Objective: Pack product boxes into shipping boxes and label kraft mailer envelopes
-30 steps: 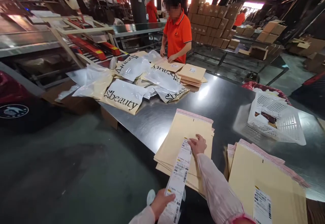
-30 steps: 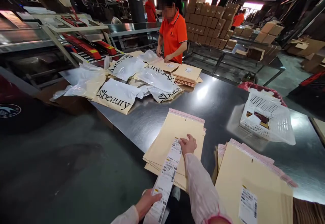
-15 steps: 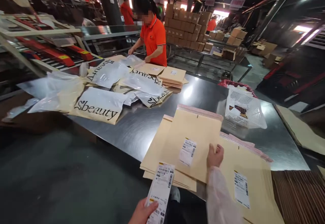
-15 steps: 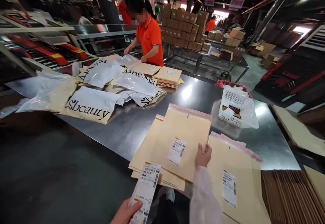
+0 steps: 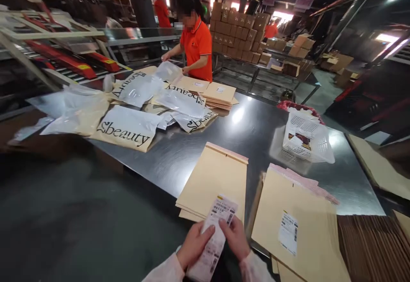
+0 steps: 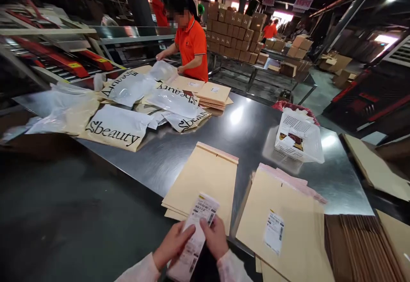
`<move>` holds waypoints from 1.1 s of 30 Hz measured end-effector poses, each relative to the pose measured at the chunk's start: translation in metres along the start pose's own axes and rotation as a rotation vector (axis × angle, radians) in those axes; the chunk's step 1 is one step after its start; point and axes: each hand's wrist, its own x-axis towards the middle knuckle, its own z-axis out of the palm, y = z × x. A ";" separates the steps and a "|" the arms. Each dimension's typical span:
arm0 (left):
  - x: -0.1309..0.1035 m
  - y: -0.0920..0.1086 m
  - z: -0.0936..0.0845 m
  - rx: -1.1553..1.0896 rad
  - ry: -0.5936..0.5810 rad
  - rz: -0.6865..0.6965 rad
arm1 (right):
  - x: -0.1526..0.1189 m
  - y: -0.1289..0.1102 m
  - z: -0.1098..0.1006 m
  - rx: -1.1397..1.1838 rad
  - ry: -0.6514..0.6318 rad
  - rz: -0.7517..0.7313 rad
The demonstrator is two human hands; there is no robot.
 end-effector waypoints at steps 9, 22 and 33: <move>0.018 0.020 -0.025 -0.003 0.290 0.048 | 0.035 -0.035 0.012 -0.151 -0.159 0.018; 0.019 -0.076 -0.055 -0.254 0.033 -0.275 | 0.171 -0.001 -0.009 -0.733 0.402 -0.086; -0.062 -0.122 -0.090 -0.214 0.014 -0.301 | 0.168 0.037 -0.072 -0.600 0.810 0.136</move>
